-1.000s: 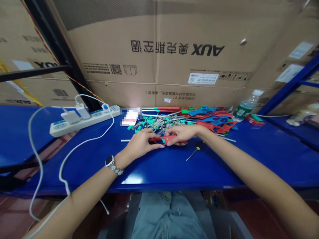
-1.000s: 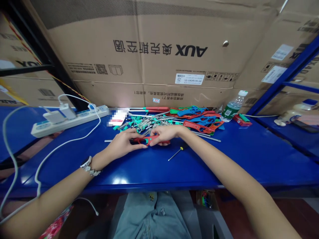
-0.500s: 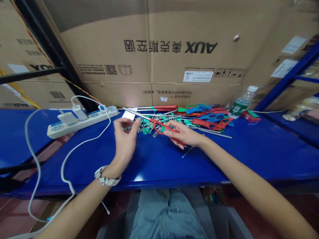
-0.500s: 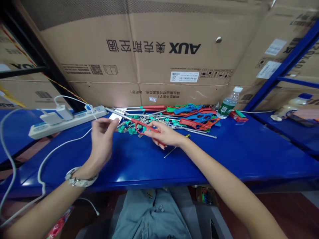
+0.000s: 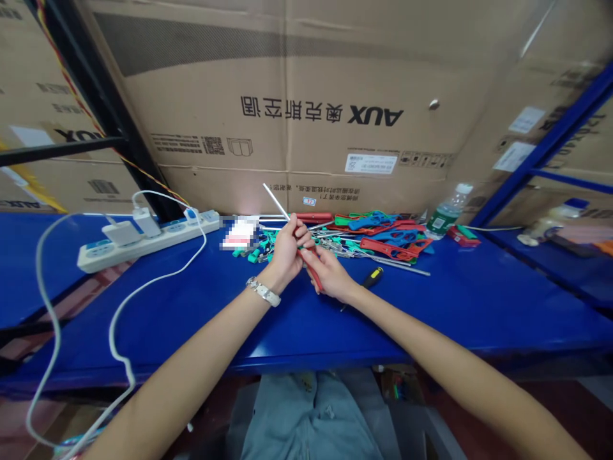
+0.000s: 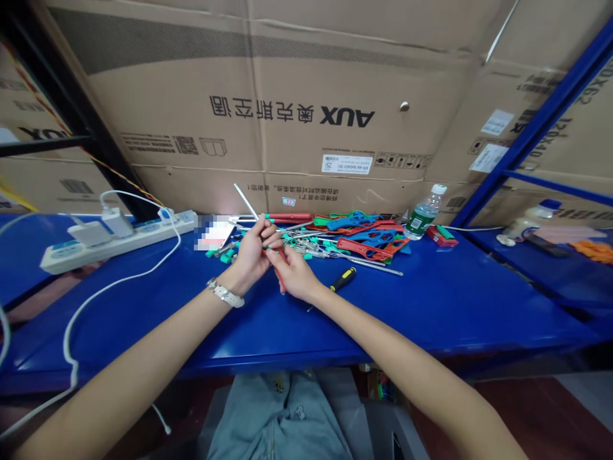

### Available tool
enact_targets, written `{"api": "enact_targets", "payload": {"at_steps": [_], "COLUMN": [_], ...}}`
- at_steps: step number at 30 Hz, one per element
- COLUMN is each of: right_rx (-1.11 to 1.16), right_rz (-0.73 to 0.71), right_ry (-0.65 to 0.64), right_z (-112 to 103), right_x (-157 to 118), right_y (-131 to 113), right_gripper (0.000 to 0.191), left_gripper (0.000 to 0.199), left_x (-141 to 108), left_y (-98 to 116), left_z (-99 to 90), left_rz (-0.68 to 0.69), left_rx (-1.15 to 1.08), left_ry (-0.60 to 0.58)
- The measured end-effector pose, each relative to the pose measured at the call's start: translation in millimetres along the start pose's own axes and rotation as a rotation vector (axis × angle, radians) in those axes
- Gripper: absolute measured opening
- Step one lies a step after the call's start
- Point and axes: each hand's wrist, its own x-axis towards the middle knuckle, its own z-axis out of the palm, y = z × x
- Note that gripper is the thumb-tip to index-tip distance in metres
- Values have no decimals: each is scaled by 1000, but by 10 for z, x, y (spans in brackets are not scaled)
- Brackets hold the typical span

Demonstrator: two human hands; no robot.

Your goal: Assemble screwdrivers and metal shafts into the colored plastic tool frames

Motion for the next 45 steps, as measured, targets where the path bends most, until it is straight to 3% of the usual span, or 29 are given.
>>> {"api": "enact_targets", "payload": {"at_steps": [6,13,18,22,25,29,32,34,36,39,42,45], "right_rx": [-191,-284,-306,-382,-500,-602,-587,-475,-318,-200,-192,-185], "right_rz": [59,-12,-38,-74,-84,-28,-48,-88,-129,-124,-56,-46], "right_ry": [-38,-6,6,37,5,-99,-93,-23,85,187,205,245], "right_z": [27,19,-8,0,13,-29,-126,-197,-236,-197,-102,-64], "right_x": [2,-55,-39,-29,-59,-128,-147,-129,-92,-23,30,43], "right_y": [55,-18,-45,17,-9,-175,-252,-237,-181,-74,-6,-4], "right_gripper": [64,62,59,51,47,37,33,37,44,60,68,65], "left_gripper": [54,53,47,56,59,50,35,24,17,13,20,24], "left_x": [-17,-84,-131,-135,-142,-171,-195,-211,-229,-269,-310,-340], "left_y": [28,20,-20,-10,44,122,179,211,224,200,148,96], "left_z": [-41,-58,-16,17,19,54,74,39,-43,-198,-293,-300], "left_rz": [-10,32,-8,-89,-52,173,479,588,541,409,395,434], "left_rx": [42,282,275,218,296,634,1045,1349,1637,1911,2010,2040], "left_ry": [-55,-44,-91,-103,-145,-163,-161,-145,-141,-228,-241,-250]}}
